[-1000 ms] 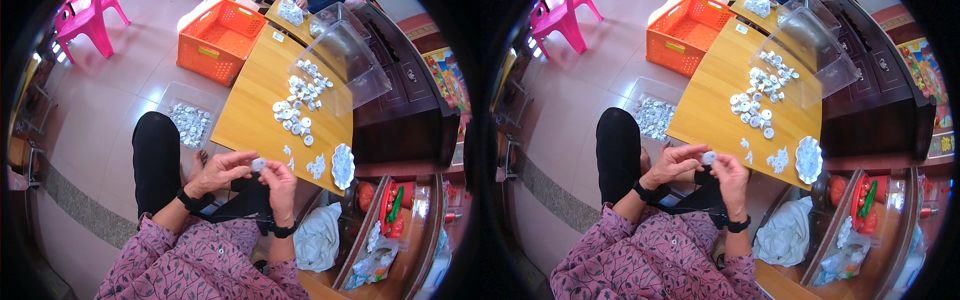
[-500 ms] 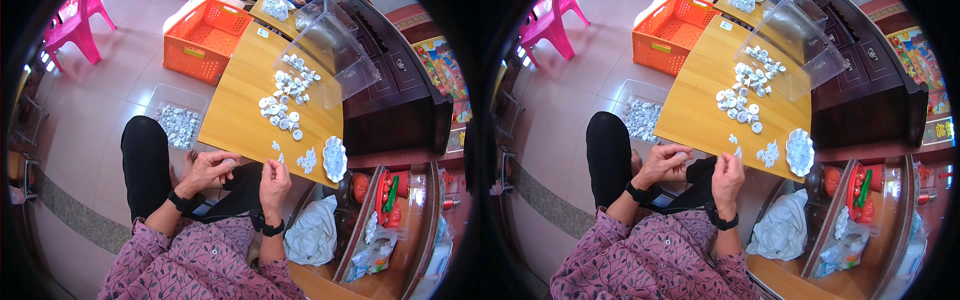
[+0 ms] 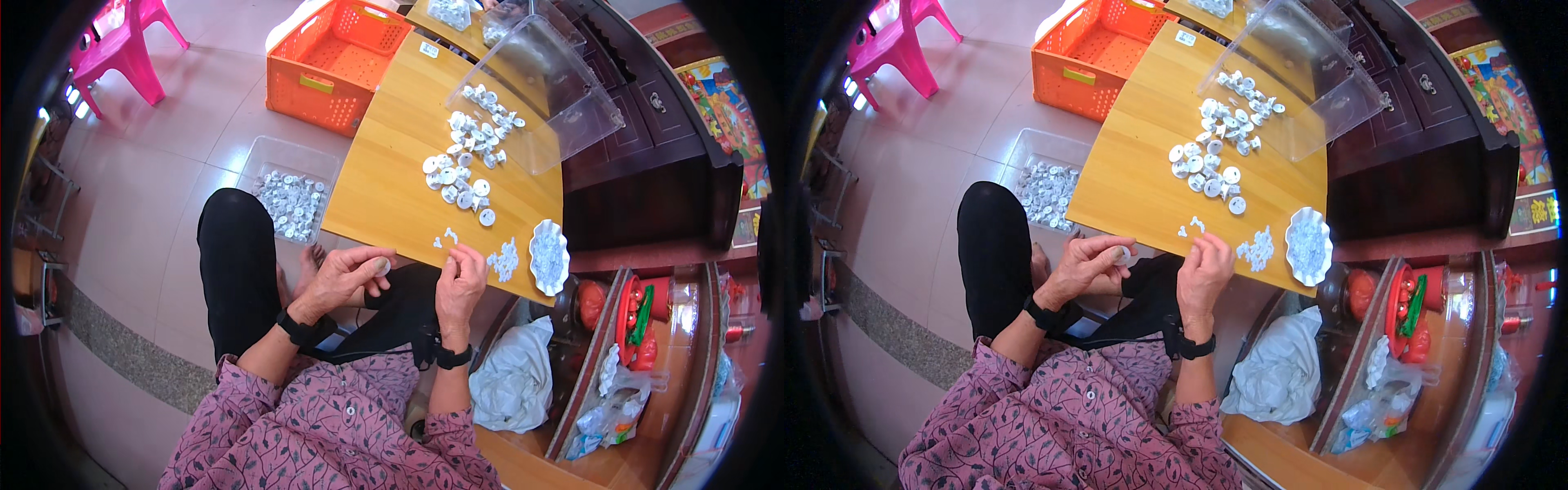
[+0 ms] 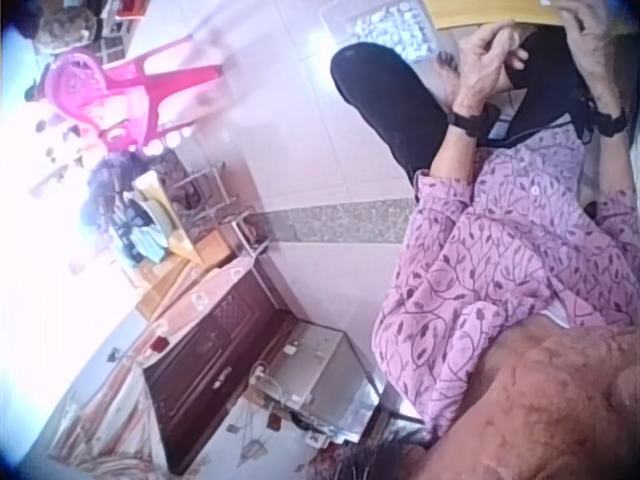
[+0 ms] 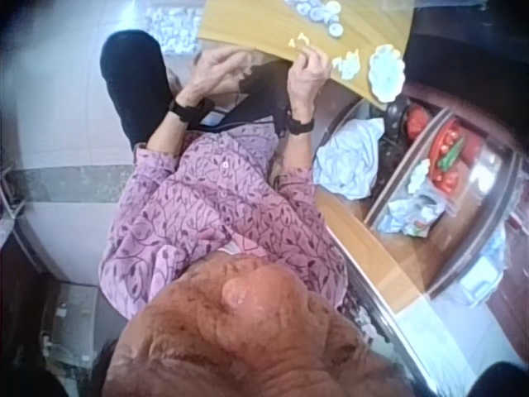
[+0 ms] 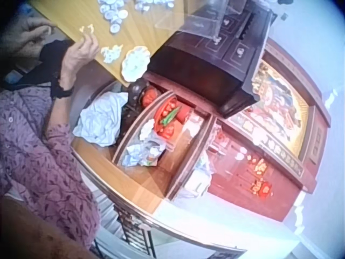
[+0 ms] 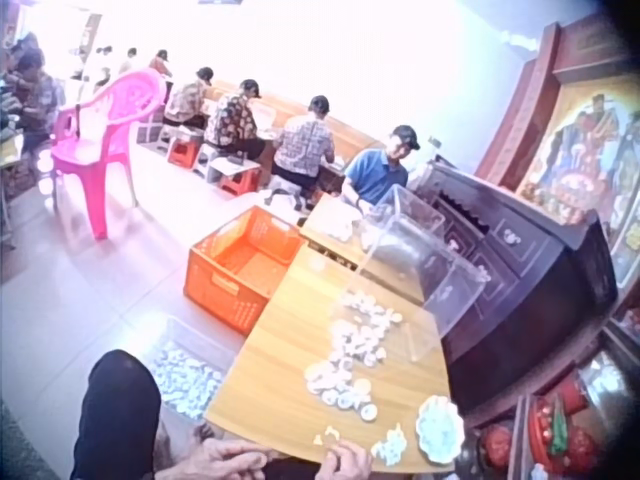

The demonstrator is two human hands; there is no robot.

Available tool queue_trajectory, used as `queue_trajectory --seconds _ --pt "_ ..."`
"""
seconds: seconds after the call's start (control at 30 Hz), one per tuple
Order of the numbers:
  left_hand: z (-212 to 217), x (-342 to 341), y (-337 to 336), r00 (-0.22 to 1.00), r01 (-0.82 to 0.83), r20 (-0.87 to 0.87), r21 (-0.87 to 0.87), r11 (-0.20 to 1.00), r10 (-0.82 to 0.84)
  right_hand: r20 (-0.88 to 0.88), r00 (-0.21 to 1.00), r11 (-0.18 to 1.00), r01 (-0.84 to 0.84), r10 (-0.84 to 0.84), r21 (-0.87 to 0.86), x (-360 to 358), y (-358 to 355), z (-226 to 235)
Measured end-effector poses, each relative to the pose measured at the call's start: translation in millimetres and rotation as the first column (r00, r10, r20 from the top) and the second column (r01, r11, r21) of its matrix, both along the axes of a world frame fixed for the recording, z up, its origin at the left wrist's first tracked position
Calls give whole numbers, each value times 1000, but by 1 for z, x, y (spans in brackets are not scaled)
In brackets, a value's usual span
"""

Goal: Checking and assembling small white plastic components at a table.

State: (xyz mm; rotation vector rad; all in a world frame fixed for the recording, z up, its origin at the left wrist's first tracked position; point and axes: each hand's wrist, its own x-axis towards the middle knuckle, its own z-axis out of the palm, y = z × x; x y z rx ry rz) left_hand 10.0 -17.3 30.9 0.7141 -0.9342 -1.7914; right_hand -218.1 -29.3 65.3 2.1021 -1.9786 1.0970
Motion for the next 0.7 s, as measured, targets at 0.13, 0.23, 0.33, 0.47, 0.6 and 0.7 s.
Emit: queue_trajectory --seconds 0.13,0.23,0.33,0.47,0.6,0.7 --pt "-5 -3 0 984 85 -162 76 993 -72 4 1000 1000 16 -16 12 3 4 2" --pt "-7 -6 0 964 115 -247 77 990 -93 -56 998 1000 13 -12 21 10 6 6" --pt "-5 -7 1 968 113 -234 76 991 -93 -174 985 999 18 -12 32 17 9 8" --pt "-3 -4 1 976 120 -192 90 989 -101 -193 981 999 -16 23 38 19 13 7" --pt "-2 -3 1 982 110 -163 72 991 -97 -179 984 999 -18 24 33 20 15 9" --pt "-2 -4 1 982 112 -164 78 991 -98 -239 970 997 -19 37 78 23 15 13"
